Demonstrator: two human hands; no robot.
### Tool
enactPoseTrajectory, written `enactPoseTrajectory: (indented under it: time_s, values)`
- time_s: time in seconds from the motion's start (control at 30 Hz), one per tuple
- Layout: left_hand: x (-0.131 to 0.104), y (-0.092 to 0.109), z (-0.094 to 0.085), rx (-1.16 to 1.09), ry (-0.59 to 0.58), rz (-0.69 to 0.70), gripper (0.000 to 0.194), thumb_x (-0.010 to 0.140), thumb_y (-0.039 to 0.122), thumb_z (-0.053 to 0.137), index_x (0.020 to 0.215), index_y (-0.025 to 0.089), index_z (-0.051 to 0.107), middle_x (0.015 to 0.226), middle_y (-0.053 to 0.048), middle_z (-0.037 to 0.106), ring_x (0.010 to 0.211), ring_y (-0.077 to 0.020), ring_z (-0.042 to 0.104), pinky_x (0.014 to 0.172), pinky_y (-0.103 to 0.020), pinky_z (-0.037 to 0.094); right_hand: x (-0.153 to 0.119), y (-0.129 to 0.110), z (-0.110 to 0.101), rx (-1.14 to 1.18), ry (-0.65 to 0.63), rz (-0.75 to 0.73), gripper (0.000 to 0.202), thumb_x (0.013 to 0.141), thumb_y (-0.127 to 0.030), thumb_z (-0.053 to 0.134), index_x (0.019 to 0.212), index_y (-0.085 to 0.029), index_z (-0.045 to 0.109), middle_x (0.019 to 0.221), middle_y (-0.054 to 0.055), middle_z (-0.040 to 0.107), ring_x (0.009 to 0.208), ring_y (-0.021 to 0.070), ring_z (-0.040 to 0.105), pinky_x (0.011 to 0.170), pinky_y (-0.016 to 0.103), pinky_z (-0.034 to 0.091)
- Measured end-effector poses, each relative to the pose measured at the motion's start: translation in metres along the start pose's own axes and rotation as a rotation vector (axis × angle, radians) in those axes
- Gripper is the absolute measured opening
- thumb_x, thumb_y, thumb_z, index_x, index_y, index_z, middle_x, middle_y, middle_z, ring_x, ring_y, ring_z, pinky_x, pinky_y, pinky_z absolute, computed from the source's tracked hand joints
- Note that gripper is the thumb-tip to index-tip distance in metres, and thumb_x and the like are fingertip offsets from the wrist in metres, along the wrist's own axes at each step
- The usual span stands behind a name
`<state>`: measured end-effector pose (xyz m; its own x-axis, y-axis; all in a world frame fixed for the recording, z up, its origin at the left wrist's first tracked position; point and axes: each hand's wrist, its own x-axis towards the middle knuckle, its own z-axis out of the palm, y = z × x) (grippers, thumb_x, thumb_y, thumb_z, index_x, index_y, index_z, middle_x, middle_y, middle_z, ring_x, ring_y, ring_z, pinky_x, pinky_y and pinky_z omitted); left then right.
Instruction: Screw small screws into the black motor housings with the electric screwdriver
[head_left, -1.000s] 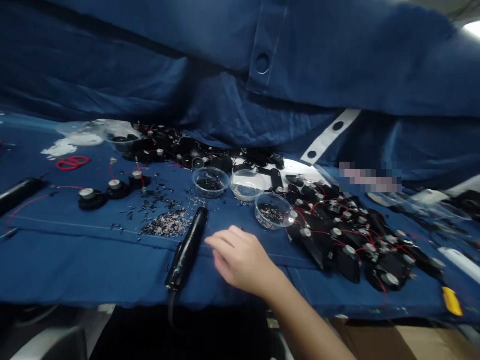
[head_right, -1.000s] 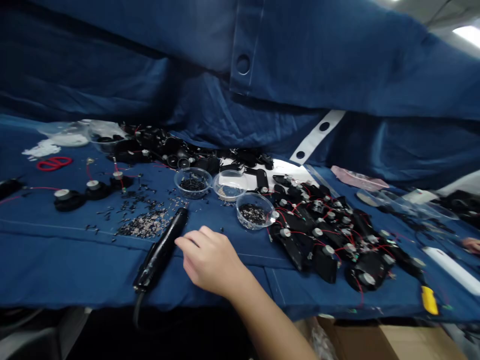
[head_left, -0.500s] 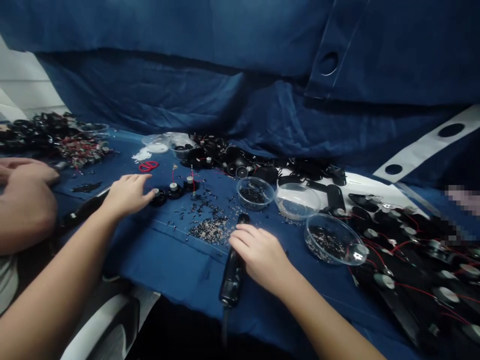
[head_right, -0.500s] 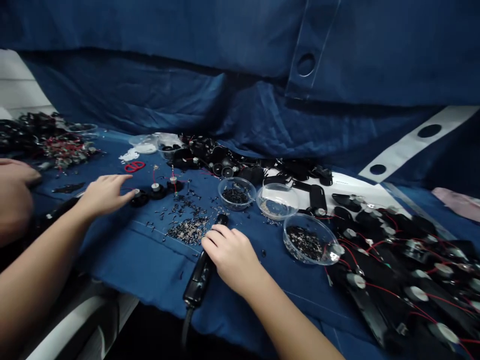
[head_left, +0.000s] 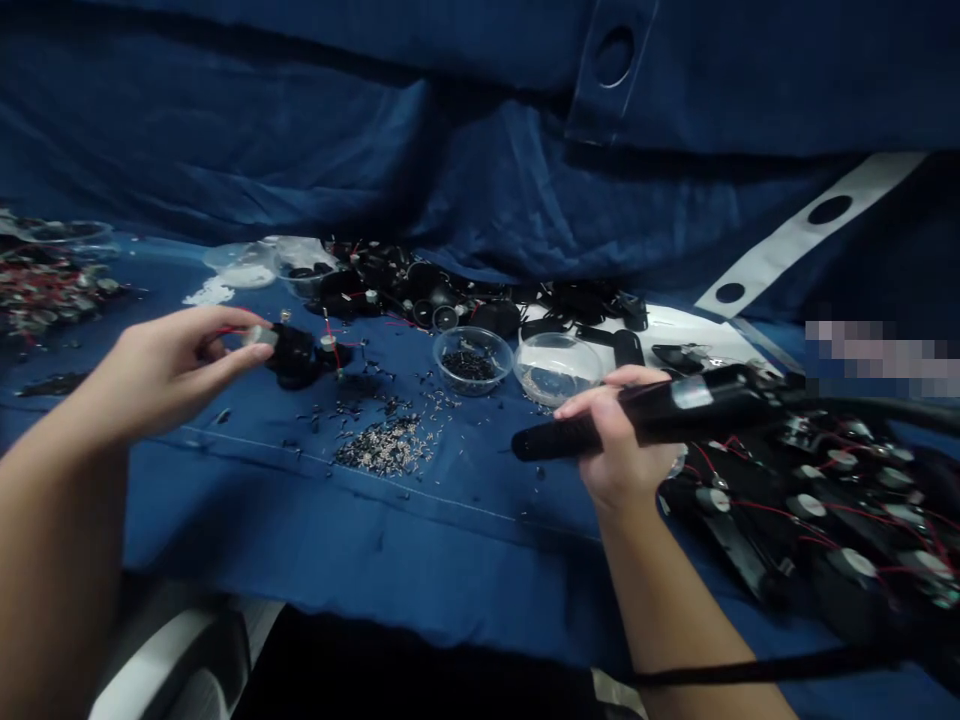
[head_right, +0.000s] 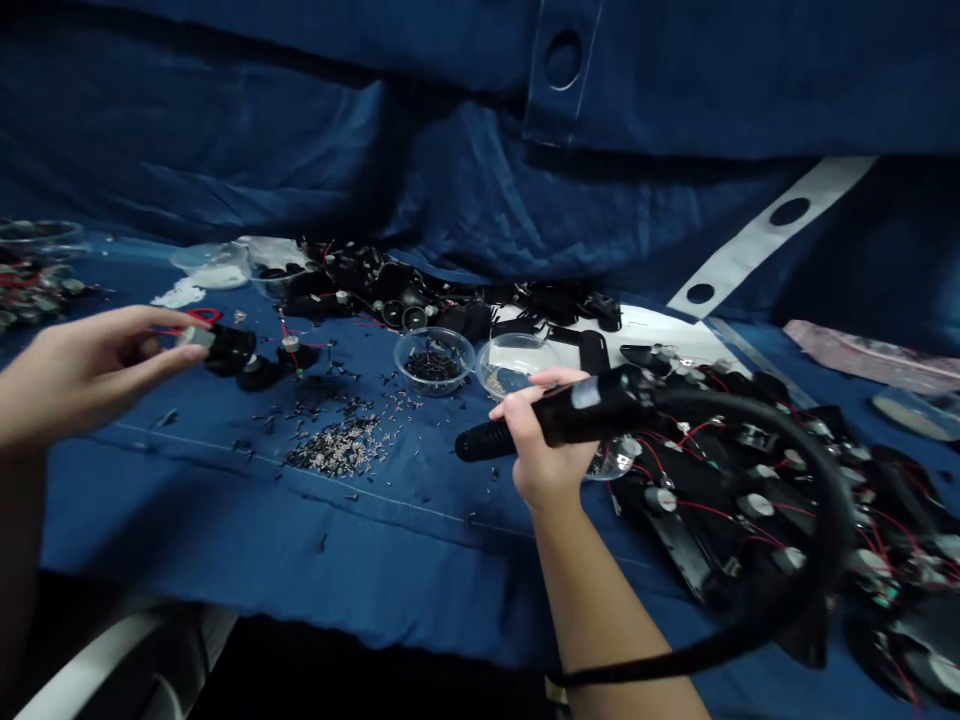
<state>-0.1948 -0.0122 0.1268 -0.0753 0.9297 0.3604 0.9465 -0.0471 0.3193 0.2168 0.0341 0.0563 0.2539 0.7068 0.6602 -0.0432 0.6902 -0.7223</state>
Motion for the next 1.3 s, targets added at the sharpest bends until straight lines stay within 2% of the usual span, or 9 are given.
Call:
enactPoseTrajectory:
  time_s: [0.1, 0.23, 0.47, 0.63, 0.8, 0.97, 1.07, 1.13, 1.3]
  values:
    - [0.005, 0.047, 0.013, -0.146, -0.152, 0.294, 0.040, 0.094, 0.051, 0.062, 0.117, 0.021, 0.073, 0.088, 0.000, 0.073, 0.066, -0.0115, 0.057, 0.065, -0.023, 0.045, -0.004, -0.003, 0.006, -0.062, -0.028, 0.120, 0.031, 0.081, -0.038, 0.082, 0.098, -0.023, 0.060, 0.060, -0.006, 0.069, 0.052, 0.0184, 0.068, 0.061, 0.036, 0.060]
    - [0.017, 0.106, 0.060, -0.098, -0.335, 0.582, 0.030, 0.097, 0.045, 0.065, 0.114, 0.023, 0.077, 0.109, -0.005, 0.080, 0.096, -0.0221, 0.074, 0.087, -0.033, 0.054, -0.013, 0.002, 0.012, -0.252, -0.037, 0.216, 0.039, 0.075, -0.045, 0.086, 0.099, -0.024, 0.064, 0.064, -0.003, 0.072, 0.060, 0.0205, 0.072, 0.069, 0.039, 0.062]
    - [0.035, 0.165, 0.128, 0.150, -0.436, 0.684, 0.020, 0.096, 0.036, 0.069, 0.100, 0.019, 0.079, 0.093, -0.008, 0.080, 0.086, -0.0288, 0.076, 0.075, -0.038, 0.056, -0.017, 0.012, 0.015, -0.300, -0.039, 0.332, 0.049, 0.077, -0.055, 0.082, 0.109, -0.020, 0.069, 0.076, 0.002, 0.078, 0.069, 0.0227, 0.077, 0.072, 0.040, 0.065]
    - [0.043, 0.170, 0.150, 0.039, -0.468, 0.874, 0.015, 0.092, 0.024, 0.074, 0.104, 0.017, 0.080, 0.096, -0.009, 0.080, 0.089, -0.0267, 0.077, 0.080, -0.037, 0.058, -0.004, 0.001, 0.008, -0.033, 0.107, 0.160, 0.036, 0.088, -0.056, 0.070, 0.096, -0.021, 0.064, 0.053, -0.004, 0.067, 0.043, 0.0174, 0.064, 0.049, 0.033, 0.056]
    - [0.045, 0.168, 0.163, -0.203, -0.550, 0.989, 0.031, 0.094, 0.007, 0.061, 0.117, 0.020, 0.079, 0.119, -0.009, 0.080, 0.109, -0.0250, 0.075, 0.096, -0.039, 0.059, 0.007, 0.002, 0.000, -0.060, 0.204, 0.073, 0.034, 0.089, -0.056, 0.067, 0.094, -0.023, 0.063, 0.051, -0.005, 0.065, 0.040, 0.0173, 0.061, 0.045, 0.034, 0.054]
    - [0.046, 0.150, 0.129, -0.383, -0.468, 0.776, 0.046, 0.095, 0.017, 0.059, 0.139, 0.025, 0.069, 0.145, -0.007, 0.069, 0.134, -0.0250, 0.064, 0.116, -0.045, 0.051, 0.001, 0.010, 0.002, -0.126, 0.147, 0.109, 0.036, 0.085, -0.059, 0.071, 0.094, -0.025, 0.063, 0.053, -0.005, 0.064, 0.043, 0.0185, 0.063, 0.048, 0.036, 0.055]
    - [0.045, 0.129, 0.093, -0.416, -0.285, 0.492, 0.037, 0.097, 0.038, 0.062, 0.130, 0.025, 0.072, 0.130, -0.006, 0.076, 0.118, -0.0241, 0.071, 0.106, -0.041, 0.057, -0.003, 0.011, 0.002, -0.150, 0.126, 0.045, 0.034, 0.089, -0.059, 0.068, 0.098, -0.026, 0.063, 0.056, -0.005, 0.065, 0.046, 0.0185, 0.064, 0.051, 0.038, 0.056]
    - [0.041, 0.116, 0.080, -0.422, -0.328, 0.443, 0.031, 0.096, 0.044, 0.063, 0.114, 0.023, 0.077, 0.112, -0.005, 0.080, 0.100, -0.0213, 0.074, 0.093, -0.035, 0.060, -0.005, 0.011, 0.002, -0.142, 0.129, -0.006, 0.033, 0.093, -0.058, 0.065, 0.100, -0.027, 0.063, 0.059, -0.004, 0.066, 0.047, 0.0185, 0.064, 0.052, 0.039, 0.056]
    - [0.025, 0.108, 0.105, -0.376, -0.532, 0.540, 0.028, 0.097, 0.040, 0.060, 0.100, 0.020, 0.079, 0.092, -0.004, 0.080, 0.080, -0.0174, 0.073, 0.075, -0.029, 0.058, -0.008, 0.012, 0.004, -0.120, 0.183, -0.128, 0.030, 0.098, -0.057, 0.059, 0.101, -0.028, 0.065, 0.060, -0.003, 0.066, 0.047, 0.0196, 0.063, 0.056, 0.043, 0.056]
